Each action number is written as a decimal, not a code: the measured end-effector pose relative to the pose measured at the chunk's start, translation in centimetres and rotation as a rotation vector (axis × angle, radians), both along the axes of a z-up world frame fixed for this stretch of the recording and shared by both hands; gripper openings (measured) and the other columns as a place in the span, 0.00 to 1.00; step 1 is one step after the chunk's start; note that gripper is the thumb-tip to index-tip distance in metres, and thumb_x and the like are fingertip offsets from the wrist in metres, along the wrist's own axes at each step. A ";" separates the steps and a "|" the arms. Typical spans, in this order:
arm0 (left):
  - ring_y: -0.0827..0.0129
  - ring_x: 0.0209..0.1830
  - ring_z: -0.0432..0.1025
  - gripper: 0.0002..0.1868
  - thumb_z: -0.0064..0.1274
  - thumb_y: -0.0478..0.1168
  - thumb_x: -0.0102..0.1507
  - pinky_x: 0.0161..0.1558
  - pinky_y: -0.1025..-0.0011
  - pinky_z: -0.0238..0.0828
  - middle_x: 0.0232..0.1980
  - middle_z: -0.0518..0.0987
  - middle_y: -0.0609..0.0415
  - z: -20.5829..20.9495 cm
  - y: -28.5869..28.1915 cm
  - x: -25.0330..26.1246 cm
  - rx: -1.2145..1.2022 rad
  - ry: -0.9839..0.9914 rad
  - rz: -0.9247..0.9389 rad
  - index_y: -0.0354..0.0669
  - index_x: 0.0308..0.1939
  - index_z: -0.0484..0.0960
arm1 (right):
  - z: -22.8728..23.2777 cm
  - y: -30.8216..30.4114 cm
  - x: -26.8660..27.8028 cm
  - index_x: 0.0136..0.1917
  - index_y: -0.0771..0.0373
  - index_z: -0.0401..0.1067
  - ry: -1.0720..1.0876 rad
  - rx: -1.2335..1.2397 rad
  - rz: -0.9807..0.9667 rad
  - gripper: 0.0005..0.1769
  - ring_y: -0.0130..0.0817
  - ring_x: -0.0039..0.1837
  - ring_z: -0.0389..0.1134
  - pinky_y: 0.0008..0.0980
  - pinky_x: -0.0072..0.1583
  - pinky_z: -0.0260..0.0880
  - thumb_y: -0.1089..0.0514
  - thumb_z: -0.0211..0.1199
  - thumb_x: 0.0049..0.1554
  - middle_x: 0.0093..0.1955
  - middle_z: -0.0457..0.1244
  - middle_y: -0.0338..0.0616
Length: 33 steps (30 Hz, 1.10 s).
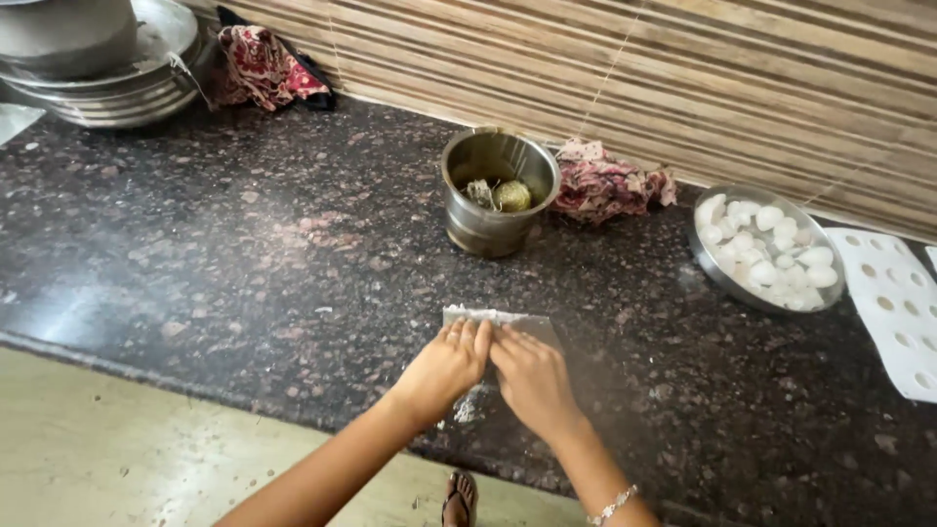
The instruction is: The person holds a green wax ball with an embedded wick on the counter and repeatedly shaves it with a large flat blade, producing white shavings. They gather the shavings with the blade and a paper sheet into a steel cup, wipe the counter with a cloth, rinse the cloth at the sink, and handle silicone molds with brown residue.
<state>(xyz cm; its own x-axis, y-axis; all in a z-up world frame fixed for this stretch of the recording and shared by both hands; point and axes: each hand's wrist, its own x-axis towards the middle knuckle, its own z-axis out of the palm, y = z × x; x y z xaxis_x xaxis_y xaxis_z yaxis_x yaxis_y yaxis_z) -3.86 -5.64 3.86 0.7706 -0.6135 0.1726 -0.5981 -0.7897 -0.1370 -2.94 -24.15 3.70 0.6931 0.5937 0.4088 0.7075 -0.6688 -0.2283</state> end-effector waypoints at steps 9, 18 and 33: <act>0.47 0.60 0.74 0.35 0.53 0.35 0.57 0.64 0.58 0.68 0.60 0.76 0.29 -4.5 -0.1 0.6 -0.045 -0.193 0.016 0.17 0.65 0.63 | -0.4 -0.1 0.0 0.56 0.69 0.74 0.002 -0.048 0.039 0.25 0.54 0.63 0.69 0.50 0.63 0.67 0.66 0.63 0.42 0.57 0.69 0.57; 0.45 0.60 0.75 0.33 0.45 0.36 0.61 0.62 0.57 0.70 0.60 0.77 0.28 3.7 -1.4 -6.0 -0.136 -0.182 0.024 0.16 0.67 0.62 | 6.7 -1.7 -4.8 0.54 0.66 0.74 0.003 -0.081 0.048 0.27 0.52 0.62 0.69 0.49 0.63 0.68 0.65 0.62 0.38 0.58 0.69 0.59; 0.29 0.60 0.71 0.36 0.43 0.39 0.60 0.62 0.43 0.65 0.56 0.74 0.16 -2.9 -2.2 -13.2 -0.067 -0.052 0.037 0.09 0.64 0.61 | -1.7 -2.9 -10.6 0.54 0.65 0.76 0.029 -0.087 0.115 0.22 0.50 0.68 0.68 0.48 0.66 0.67 0.65 0.62 0.44 0.63 0.68 0.54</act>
